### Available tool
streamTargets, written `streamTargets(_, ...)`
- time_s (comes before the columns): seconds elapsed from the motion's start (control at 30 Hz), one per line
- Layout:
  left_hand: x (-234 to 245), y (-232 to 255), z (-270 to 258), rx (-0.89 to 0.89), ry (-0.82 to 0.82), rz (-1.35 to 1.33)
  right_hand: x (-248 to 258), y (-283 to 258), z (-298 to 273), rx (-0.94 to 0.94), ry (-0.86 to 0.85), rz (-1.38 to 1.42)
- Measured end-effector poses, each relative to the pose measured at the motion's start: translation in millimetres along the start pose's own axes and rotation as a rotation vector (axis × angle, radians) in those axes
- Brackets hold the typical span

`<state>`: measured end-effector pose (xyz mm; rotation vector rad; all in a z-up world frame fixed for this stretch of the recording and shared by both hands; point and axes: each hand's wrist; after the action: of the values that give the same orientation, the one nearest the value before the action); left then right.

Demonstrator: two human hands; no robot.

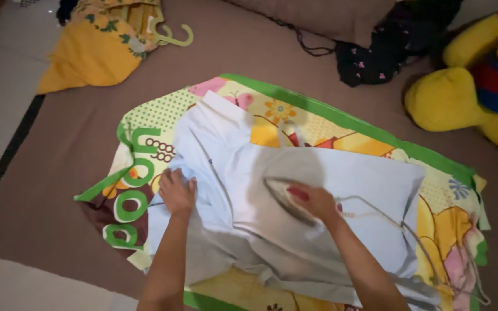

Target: The person irons a light blue shirt on a Winnie the Pooh themed mat, smoothing the fabric with a steam iron. After ironing, the person places the shirt on a hanger and then picks up a dark garment from a pile on the floor.

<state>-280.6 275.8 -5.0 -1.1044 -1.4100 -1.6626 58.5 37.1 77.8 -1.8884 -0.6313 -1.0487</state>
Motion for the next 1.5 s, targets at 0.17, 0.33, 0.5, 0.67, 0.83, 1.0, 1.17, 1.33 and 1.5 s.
streamTargets(0.17, -19, -21, 7, 0.008, 0.044, -0.056, -13, -18, -15, 0.015, 0.082, 0.004)
streamTargets(0.33, -19, -9, 41, 0.14, 0.078, -0.364, -4, -23, 34, -0.164, 0.108, -0.071)
streamTargets(0.5, -13, -24, 50, 0.137, -0.048, -0.164, -4, -28, 38, -0.209, 0.12, -0.096)
streamTargets(0.67, 18, -63, 51, 0.224, -0.119, 0.016, 0, -34, 29, -0.189, -0.063, -0.102)
streamTargets(0.83, 56, -53, 45, 0.103, 0.012, 0.013, -13, -47, 13, -0.028, -0.015, -0.028)
streamTargets(1.0, 29, 19, 61, -0.316, 0.09, -0.392, -3, -50, 11, 0.041, -0.014, 0.018)
streamTargets(1.17, -81, 103, 51, -0.724, -0.018, -0.288, 18, -47, -4, 0.025, -0.046, 0.049)
streamTargets(1.33, -146, 145, 50, -0.66, -0.327, -0.08, 27, -24, -17, 0.129, -0.17, -0.044)
streamTargets(1.5, -186, 158, 75, -0.649, -0.377, 0.165, 5, -12, -20, 0.141, -0.238, -0.162)
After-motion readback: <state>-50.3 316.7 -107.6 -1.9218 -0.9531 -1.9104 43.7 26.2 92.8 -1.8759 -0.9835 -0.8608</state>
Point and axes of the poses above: each hand's wrist, its own z-axis towards the middle knuckle, its own x-axis out of the back of the hand, y = z × x, and after that the axes turned 1 degree about y, right-handed
